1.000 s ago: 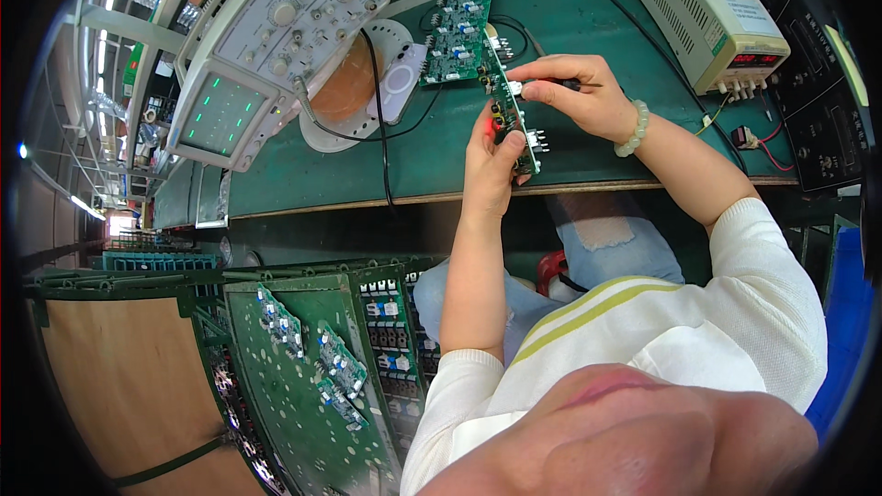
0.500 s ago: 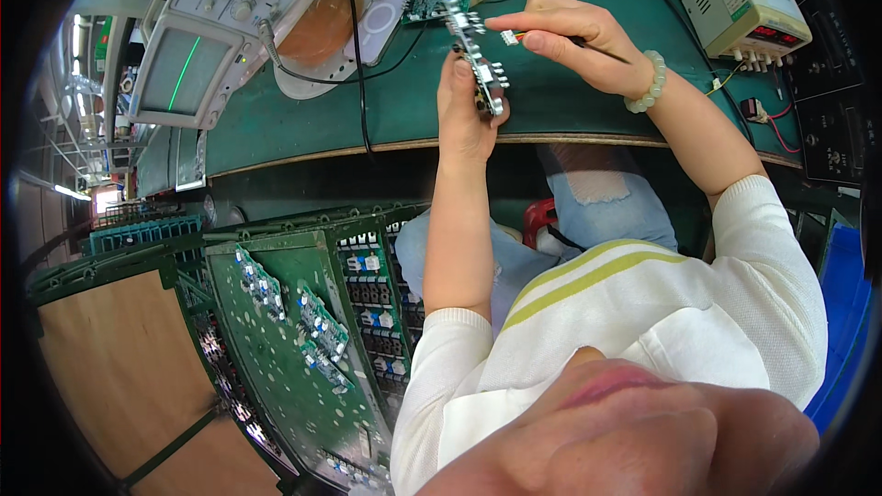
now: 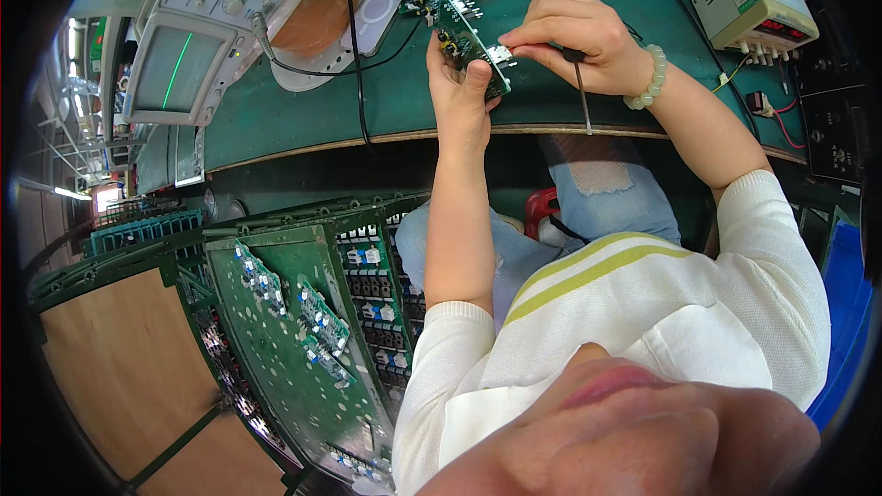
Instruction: Testing and inspecting electronic circuit boards at a workbench using an oscilloscope and power supply.
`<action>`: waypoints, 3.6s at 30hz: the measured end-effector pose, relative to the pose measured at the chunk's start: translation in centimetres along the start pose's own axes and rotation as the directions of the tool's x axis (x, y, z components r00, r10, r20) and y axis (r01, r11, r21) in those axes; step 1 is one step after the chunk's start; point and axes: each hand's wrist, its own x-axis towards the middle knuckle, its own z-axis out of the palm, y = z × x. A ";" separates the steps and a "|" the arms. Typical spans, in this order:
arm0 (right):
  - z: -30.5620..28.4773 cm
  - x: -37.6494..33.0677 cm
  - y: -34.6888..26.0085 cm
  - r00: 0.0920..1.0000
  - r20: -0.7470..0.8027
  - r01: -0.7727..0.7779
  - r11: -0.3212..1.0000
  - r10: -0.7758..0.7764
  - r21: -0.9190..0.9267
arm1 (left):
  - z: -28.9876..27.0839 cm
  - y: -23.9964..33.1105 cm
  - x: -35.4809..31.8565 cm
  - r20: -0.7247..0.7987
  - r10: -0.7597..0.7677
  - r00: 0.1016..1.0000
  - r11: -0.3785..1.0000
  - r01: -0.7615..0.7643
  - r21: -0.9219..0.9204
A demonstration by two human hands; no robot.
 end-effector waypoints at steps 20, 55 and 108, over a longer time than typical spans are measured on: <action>0.0 0.1 0.1 0.983 -0.004 0.180 0.977 -0.181 -0.111 | 0.2 1.2 -0.4 0.007 -0.056 0.998 0.991 0.055 0.123; 1.3 -2.4 4.0 0.898 -0.031 -0.439 0.897 0.438 -0.043 | 0.4 0.3 0.1 0.127 0.244 0.962 0.960 -0.258 0.110; 1.3 -0.9 1.5 0.816 -0.034 -0.560 0.775 0.577 -0.294 | 1.8 0.0 -0.7 0.169 0.292 0.941 0.746 -0.334 0.576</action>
